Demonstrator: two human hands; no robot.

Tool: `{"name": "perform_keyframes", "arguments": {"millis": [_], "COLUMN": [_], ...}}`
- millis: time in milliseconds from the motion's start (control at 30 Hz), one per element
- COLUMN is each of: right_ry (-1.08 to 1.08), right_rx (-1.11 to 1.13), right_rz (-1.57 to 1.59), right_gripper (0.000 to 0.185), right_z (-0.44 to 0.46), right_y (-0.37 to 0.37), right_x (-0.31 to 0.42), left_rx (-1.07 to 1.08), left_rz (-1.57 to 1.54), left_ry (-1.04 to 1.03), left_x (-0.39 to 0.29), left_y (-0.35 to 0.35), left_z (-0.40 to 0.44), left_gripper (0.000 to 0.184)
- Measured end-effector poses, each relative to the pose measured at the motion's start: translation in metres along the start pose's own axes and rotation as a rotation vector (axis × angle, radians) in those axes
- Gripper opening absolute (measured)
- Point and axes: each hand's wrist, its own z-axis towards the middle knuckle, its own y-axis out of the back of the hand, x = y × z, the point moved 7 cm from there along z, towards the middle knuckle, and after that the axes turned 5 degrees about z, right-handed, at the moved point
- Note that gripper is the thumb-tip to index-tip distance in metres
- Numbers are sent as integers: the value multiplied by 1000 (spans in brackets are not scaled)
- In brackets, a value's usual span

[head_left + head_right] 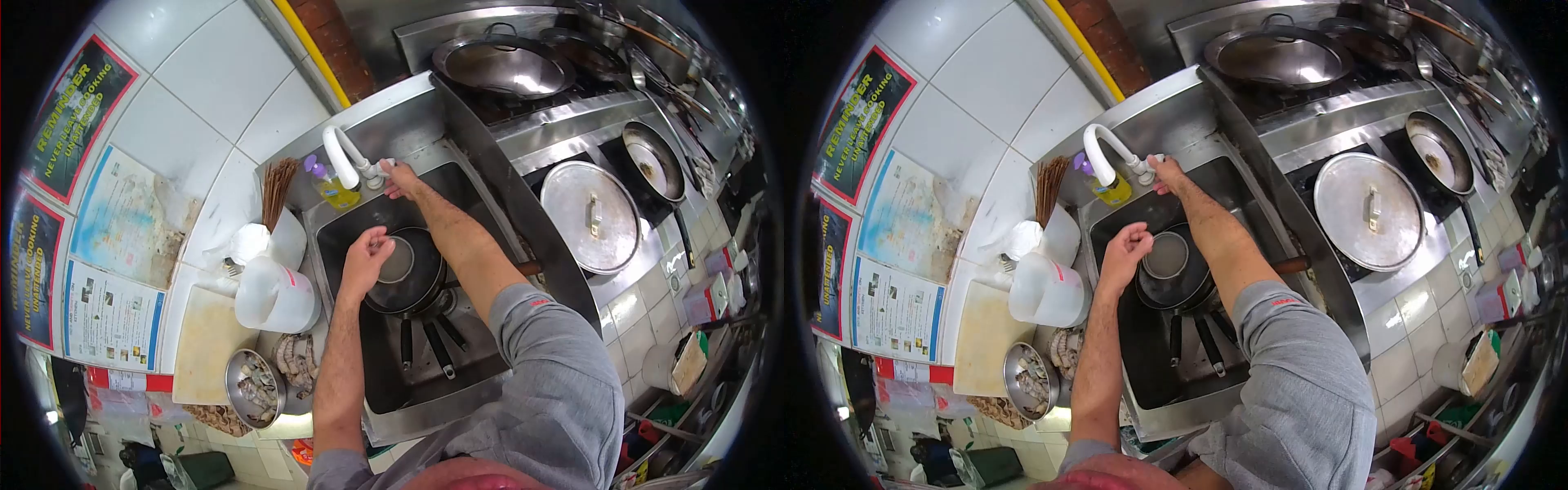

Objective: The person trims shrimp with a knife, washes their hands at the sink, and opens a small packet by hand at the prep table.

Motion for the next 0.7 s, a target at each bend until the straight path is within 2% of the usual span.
{"name": "perform_keyframes", "arguments": {"millis": [100,133,167,233,267,333,500,567,633,700], "right_ry": [-66,-67,-75,30,49,82,183,221,262,469], "right_rx": [17,-9,1,84,43,35,-12,-17,-18,-305], "right_rz": [-14,-33,-41,84,59,11,-77,-105,-129,-194], "right_gripper": [50,38,38,31,30,32,45,48,52,46], "right_z": [16,20,23,35,37,33,25,23,32,50], "right_y": [5,9,9,7,10,10,12,12,7,16], "right_x": [-3,-2,-1,0,0,2,9,9,0,-21], "left_rx": [-25,-44,-63,-98,-106,-125,-197,-221,-271,-322], "left_rz": [-147,-177,-207,-258,-317,-409,-639,-859,-903,-947], "left_ry": [32,76,119,144,177,217,296,367,288,213], "left_x": [-4,-1,1,8,15,21,30,38,40,42], "left_y": [-3,-3,-4,-6,-8,-13,-31,-39,-39,-44], "left_z": [25,32,39,51,58,66,80,83,88,93], "left_gripper": [39,37,35,30,27,19,14,12,14,15]}}
